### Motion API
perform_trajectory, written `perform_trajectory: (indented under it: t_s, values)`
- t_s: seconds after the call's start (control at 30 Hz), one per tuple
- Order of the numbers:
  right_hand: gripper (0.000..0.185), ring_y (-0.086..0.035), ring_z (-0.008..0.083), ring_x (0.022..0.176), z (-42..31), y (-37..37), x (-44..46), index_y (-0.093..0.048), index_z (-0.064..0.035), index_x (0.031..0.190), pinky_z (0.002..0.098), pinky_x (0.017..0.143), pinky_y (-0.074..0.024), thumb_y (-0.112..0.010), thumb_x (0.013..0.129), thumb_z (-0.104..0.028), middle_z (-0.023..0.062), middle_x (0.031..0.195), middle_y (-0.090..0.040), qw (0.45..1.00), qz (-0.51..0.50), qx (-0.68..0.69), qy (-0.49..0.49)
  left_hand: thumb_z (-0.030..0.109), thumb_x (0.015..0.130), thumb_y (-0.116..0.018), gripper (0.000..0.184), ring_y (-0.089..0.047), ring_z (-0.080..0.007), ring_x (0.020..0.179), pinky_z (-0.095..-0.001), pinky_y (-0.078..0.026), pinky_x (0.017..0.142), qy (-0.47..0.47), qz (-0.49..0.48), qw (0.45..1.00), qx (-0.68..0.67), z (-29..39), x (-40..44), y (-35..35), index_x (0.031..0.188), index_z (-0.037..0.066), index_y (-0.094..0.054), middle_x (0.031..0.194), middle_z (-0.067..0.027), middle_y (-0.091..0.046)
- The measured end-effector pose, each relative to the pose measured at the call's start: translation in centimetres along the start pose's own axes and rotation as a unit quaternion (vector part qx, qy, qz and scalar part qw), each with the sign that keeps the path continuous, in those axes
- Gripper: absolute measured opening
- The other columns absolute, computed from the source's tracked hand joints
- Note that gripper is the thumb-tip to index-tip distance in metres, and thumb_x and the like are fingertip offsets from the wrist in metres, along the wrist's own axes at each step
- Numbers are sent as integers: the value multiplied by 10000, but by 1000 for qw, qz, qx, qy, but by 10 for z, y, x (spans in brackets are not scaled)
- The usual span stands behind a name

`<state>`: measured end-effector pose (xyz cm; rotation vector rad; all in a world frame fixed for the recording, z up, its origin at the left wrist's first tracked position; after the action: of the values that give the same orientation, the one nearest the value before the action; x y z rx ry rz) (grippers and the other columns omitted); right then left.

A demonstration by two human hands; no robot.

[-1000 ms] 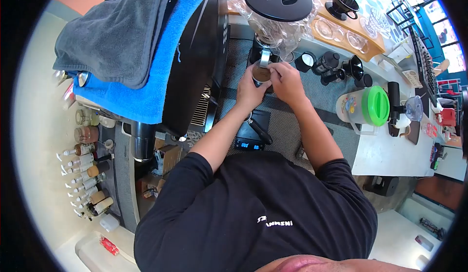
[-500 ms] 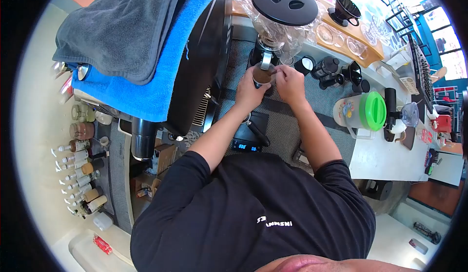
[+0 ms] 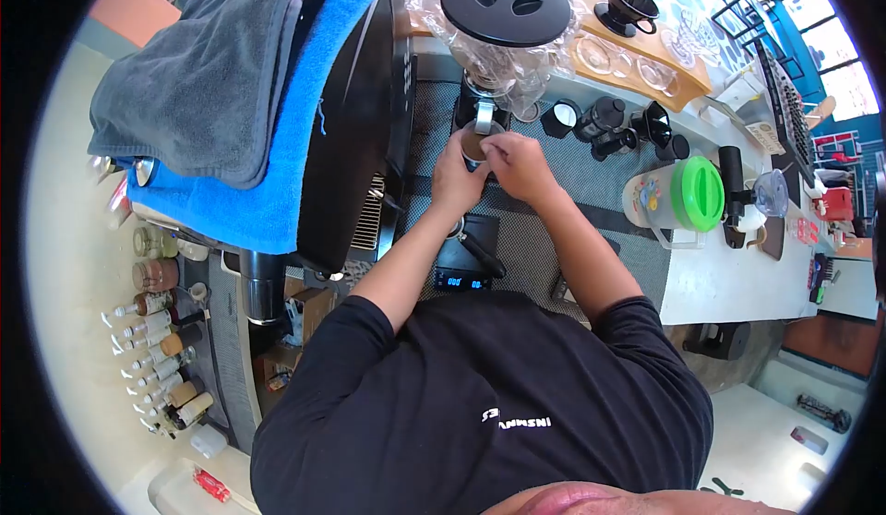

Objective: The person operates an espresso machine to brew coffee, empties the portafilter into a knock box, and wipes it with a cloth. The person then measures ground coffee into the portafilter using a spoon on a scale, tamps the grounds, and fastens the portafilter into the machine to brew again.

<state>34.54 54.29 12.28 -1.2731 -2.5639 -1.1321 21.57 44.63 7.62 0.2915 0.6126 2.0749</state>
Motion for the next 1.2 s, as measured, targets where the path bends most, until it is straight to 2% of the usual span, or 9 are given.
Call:
perform_trajectory:
  t_s: [0.07, 0.17, 0.37, 0.47, 0.67, 0.8, 0.9, 1.1, 1.2]
  values:
    - [187, -778, 420, 918, 2, -3, 1, -799, 22, 1106, 438, 821, -622, -693, 988, -76, 241, 1003, -783, 998, -37, -15, 44, 241, 880, -920, 802, -659, -427, 1349, -515, -526, 1129, -13, -2, 1000, -8, -3, 0, 0, 1548, 53, -520, 1432, -207, -702]
    - [175, -744, 440, 928, -6, 7, 3, -791, -1, 1091, 500, 834, -611, -672, 980, -64, 223, 989, -757, 999, -24, -40, 27, 253, 880, -921, 803, -667, -429, 1337, -517, -531, 1121, -12, -5, 1000, -1, -1, 1, 1, 1544, 45, -522, 1416, -212, -711]
    - [177, -740, 435, 935, -27, 25, 0, -791, -14, 1093, 499, 829, -606, -666, 994, -89, 212, 995, -750, 1000, -16, -21, 16, 266, 875, -931, 815, -664, -428, 1342, -521, -532, 1122, -1, -7, 1000, 4, 2, 0, 6, 1543, 41, -523, 1424, -213, -709]
    - [179, -748, 436, 934, -14, 13, -3, -796, -5, 1081, 495, 823, -607, -665, 999, -96, 212, 975, -761, 993, -46, -108, -7, 249, 867, -938, 825, -651, -427, 1360, -520, -519, 1145, -4, -7, 1000, 4, 2, -1, 2, 1546, 41, -519, 1433, -212, -704]
    - [188, -768, 428, 929, -6, 13, 0, -792, 25, 1044, 482, 837, -613, -666, 1014, -112, 232, 943, -780, 990, 67, 9, -126, 257, 825, -973, 933, -639, -407, 1388, -496, -517, 1160, -33, 28, 999, -7, -7, 3, -2, 1579, 42, -467, 1474, -218, -669]
    - [176, -757, 428, 921, -14, 10, -2, -790, 19, 1061, 483, 817, -607, -688, 1001, -110, 218, 971, -770, 997, 40, 53, -49, 267, 804, -987, 975, -639, -388, 1394, -472, -529, 1149, -21, 39, 997, -61, -3, 3, -1, 1580, 44, -440, 1491, -221, -638]
    - [161, -739, 413, 900, -13, 4, -4, -792, -1, 1074, 495, 801, -602, -694, 970, -76, 186, 953, -737, 998, 17, -62, -2, 252, 812, -978, 922, -635, -384, 1388, -472, -528, 1150, 12, -31, 998, -62, -1, 8, 1, 1553, 51, -468, 1480, -211, -627]
    - [160, -725, 400, 892, -24, 11, -1, -798, -43, 1060, 495, 803, -604, -717, 925, -70, 157, 910, -680, 984, -4, -149, 100, 202, 853, -941, 786, -639, -395, 1364, -483, -533, 1142, -72, -9, 997, -24, 7, 5, 15, 1511, 62, -533, 1458, -184, -632]
    - [144, -743, 407, 900, -6, 3, -1, -800, -37, 1036, 498, 805, -608, -729, 922, -91, 166, 924, -725, 989, -33, -142, 1, 179, 867, -924, 766, -630, -404, 1378, -482, -532, 1149, -62, -20, 998, -17, 6, 8, 15, 1519, 64, -540, 1458, -184, -631]
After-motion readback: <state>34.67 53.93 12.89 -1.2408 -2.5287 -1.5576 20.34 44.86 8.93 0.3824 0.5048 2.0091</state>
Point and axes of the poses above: each hand's wrist, its own x-axis towards the middle knuckle, its own y-axis out of the back of the hand, z = x × y, the point moved 3 cm from there along x, towards the middle knuckle
